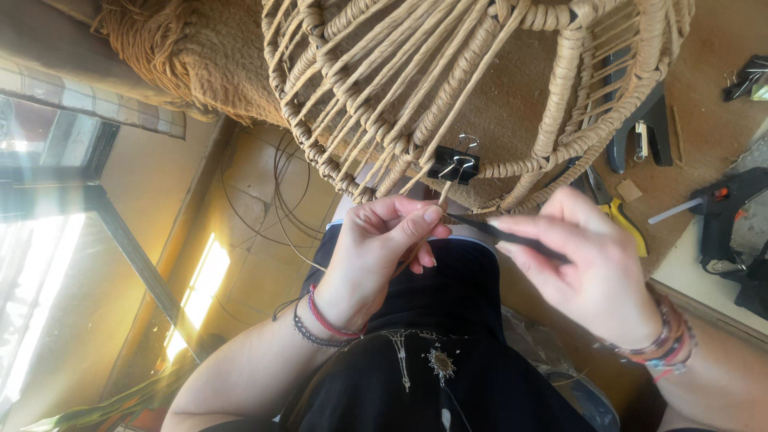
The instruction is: The person repairs a wicker basket by cutting a strand with pliers, applying adhesive from a glue gun, and using a stapler to secure the piece.
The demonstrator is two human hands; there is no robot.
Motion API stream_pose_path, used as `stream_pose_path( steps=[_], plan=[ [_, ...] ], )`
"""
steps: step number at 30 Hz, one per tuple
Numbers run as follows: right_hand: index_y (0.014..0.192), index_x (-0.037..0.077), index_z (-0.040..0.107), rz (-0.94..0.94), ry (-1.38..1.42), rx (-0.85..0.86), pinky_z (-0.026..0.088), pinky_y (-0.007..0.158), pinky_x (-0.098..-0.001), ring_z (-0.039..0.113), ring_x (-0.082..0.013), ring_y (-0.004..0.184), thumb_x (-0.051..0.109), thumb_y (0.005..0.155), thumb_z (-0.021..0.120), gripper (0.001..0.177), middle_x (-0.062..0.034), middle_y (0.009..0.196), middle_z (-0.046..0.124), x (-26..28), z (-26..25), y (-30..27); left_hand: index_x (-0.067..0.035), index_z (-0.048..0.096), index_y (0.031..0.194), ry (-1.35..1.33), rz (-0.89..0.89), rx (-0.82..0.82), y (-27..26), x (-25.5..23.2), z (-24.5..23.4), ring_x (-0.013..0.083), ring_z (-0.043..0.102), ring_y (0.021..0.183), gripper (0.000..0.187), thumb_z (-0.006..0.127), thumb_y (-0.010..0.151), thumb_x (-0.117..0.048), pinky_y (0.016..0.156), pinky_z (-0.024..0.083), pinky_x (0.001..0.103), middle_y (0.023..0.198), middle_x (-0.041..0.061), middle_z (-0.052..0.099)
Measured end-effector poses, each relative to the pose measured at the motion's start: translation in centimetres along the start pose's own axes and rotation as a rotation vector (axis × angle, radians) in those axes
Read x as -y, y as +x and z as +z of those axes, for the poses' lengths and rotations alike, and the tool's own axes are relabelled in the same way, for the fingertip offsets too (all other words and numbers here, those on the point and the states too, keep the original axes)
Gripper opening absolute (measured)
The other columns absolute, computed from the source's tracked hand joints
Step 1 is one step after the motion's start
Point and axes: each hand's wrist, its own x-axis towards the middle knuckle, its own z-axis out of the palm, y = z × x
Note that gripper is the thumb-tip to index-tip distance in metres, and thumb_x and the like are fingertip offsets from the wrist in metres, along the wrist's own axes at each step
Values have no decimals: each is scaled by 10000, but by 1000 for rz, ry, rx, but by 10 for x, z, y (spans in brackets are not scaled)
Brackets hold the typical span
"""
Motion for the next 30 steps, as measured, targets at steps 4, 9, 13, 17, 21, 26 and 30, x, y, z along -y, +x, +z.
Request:
stream_pose_path(
  steps=[4,9,13,17,21,26,30],
  plan=[
    [1159,161,767,50,65,27,448,672,-260,520,-135,685,173,923,755,236,-7,814,503,-5,1,0,-15,729,918,29,-6,-23,-1,-3,2,112,601,501,191,749,904,-204,462,486,210,811,134,770],
    [1115,-102,773,-772,-651,-152,486,514,-338,462,-193,635,-56,986,648,185,-94,905,467,5,-6,9,11,729,934,86,40,-15,0,-5,2,104,598,501,206,737,913,-194,448,495,200,798,133,768],
    [1112,-95,780,-737,-568,-224,534,529,-338,515,-196,632,-46,1006,660,168,-92,829,495,1,1,7,-2,731,956,81,64,-15,-3,-2,0,114,608,513,208,725,926,-207,469,508,207,815,110,761],
    [1274,93,754,-345,-369,-164,528,599,-346,528,-150,643,70,1010,765,266,-31,828,479,-7,8,-10,22,757,1094,292,242,-77,-3,10,-1,107,663,549,277,770,880,-153,519,594,198,853,118,790],
    [1291,103,750,-301,-418,-155,532,610,-349,521,-161,642,76,1017,750,276,-30,826,447,0,7,-18,-30,782,968,520,442,-159,-4,13,1,82,693,547,155,805,864,-143,549,594,165,1015,80,810],
    [1258,-102,728,-468,-508,-247,458,493,-361,422,-179,558,-103,985,796,282,-32,742,361,2,3,-29,-12,773,978,427,407,-151,-2,13,1,132,712,545,148,776,885,-128,502,616,182,1017,106,803],
    [1204,9,795,-312,-450,-280,545,628,-363,567,-210,679,8,998,775,206,-63,819,489,7,3,-43,-13,759,1097,249,300,-62,-4,28,-9,157,735,617,247,799,865,-87,599,659,211,936,115,792]
  ],
)
